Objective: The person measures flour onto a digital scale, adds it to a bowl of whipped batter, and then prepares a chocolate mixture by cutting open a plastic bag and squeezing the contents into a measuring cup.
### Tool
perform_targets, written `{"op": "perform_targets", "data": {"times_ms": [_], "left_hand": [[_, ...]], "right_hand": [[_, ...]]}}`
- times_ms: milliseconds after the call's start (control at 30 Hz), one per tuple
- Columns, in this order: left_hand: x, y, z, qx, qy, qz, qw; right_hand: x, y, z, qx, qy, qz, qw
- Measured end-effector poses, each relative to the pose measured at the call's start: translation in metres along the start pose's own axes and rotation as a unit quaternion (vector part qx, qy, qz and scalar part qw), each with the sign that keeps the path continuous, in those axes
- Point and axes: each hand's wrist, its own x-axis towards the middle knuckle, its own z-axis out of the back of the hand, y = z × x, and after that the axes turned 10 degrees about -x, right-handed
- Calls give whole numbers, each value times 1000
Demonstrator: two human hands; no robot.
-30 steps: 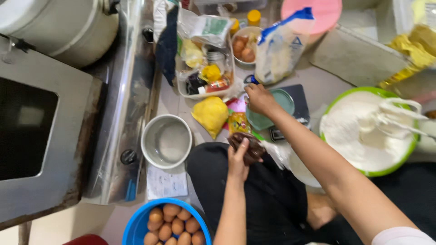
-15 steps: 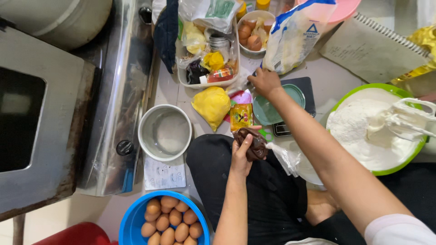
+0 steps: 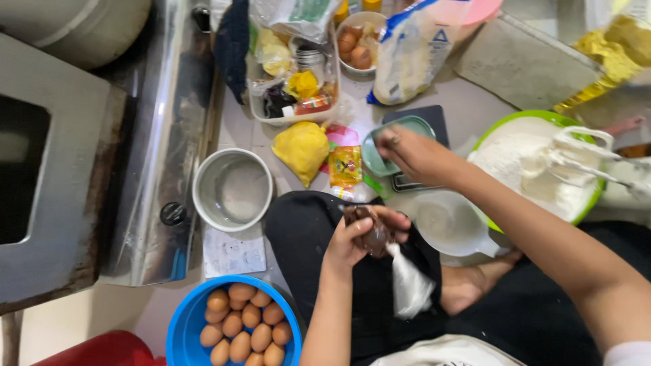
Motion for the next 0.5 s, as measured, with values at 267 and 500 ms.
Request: {"op": "perform_targets", "data": {"times_ms": [267, 500], "left_hand": [[-17, 32, -35, 16, -40, -6, 999], [-6, 64, -86, 63, -55, 82, 993]], "right_hand": [[-181, 43, 2, 166, 322, -147, 920], [-286, 24, -31, 394, 463, -263, 749]]}}
